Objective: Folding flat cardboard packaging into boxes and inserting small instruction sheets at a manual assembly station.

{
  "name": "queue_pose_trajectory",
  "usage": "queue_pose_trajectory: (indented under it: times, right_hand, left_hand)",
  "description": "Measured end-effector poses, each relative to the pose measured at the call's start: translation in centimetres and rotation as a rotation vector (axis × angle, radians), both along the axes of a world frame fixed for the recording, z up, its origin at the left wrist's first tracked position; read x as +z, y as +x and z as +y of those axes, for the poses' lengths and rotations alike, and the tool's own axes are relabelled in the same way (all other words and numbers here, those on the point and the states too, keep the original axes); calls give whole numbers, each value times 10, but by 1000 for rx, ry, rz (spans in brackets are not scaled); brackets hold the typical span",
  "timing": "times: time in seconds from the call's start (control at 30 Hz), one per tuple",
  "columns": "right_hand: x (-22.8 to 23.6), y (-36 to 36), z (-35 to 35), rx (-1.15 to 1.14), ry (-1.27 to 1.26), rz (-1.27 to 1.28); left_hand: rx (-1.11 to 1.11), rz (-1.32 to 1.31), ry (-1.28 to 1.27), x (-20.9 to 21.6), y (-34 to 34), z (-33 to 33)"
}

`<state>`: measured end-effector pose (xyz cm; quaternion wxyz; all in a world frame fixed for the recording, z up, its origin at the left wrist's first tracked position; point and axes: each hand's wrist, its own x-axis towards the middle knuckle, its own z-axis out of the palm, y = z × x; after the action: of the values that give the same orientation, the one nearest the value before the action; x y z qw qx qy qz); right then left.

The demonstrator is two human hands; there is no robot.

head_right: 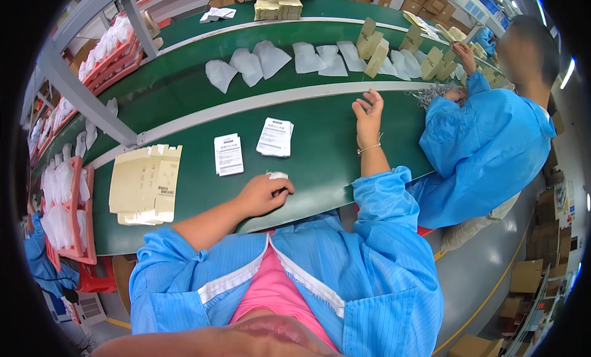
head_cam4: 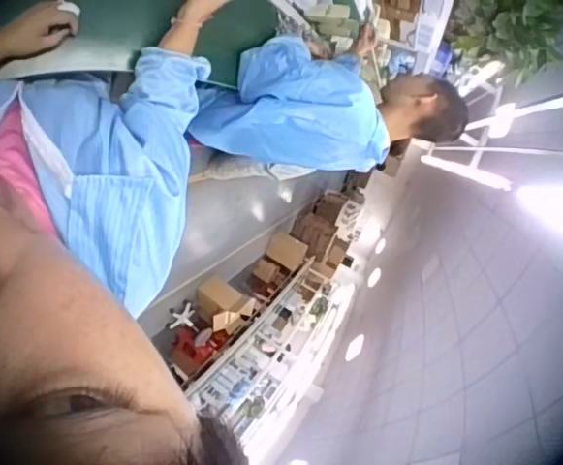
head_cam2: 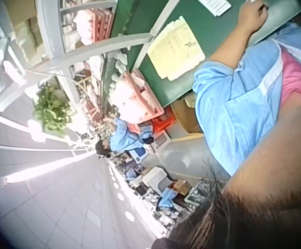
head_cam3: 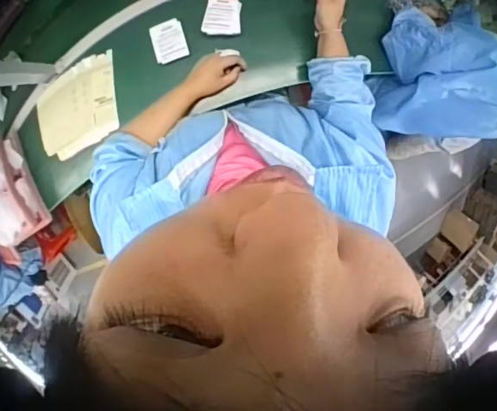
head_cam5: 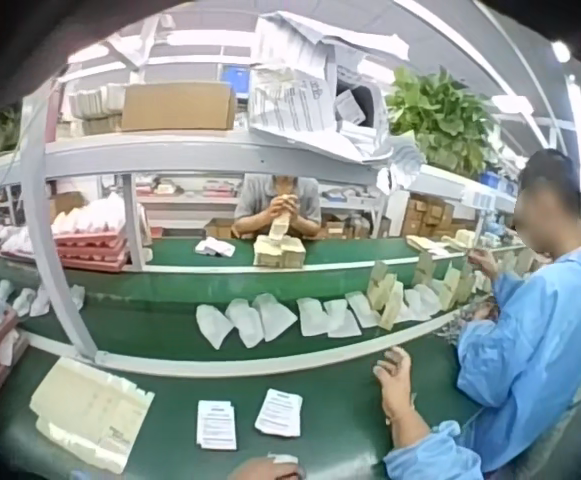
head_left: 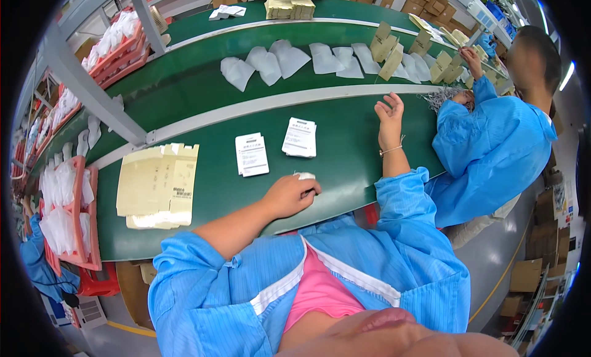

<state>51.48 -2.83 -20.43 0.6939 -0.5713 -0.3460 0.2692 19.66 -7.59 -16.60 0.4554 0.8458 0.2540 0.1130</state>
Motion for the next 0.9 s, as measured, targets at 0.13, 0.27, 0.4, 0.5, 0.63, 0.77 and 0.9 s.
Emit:
queue_pose_trajectory:
  times: [0.13,0.27,0.4,0.5,0.63,0.77,0.9]
  right_hand:
    - [-2,-22,-16,34,11,-13]
    - [4,-44,-31,53,93,-101]
    - [12,-80,-40,76,52,-160]
    - [32,-103,-47,184,72,-225]
    - [42,-142,-44,379,4,-495]
    - [79,-187,-45,628,15,-703]
    - [90,-204,-45,758,22,-745]
  left_hand:
    - [6,-122,151,-18,-4,-8]
    - [-5,-77,177,9,-21,-22]
    - [110,27,359,49,-75,12]
    - [495,28,503,64,-138,46]
    - [572,472,242,90,-166,62]
    - [725,642,423,65,-184,78]
    - [922,878,728,41,-201,82]
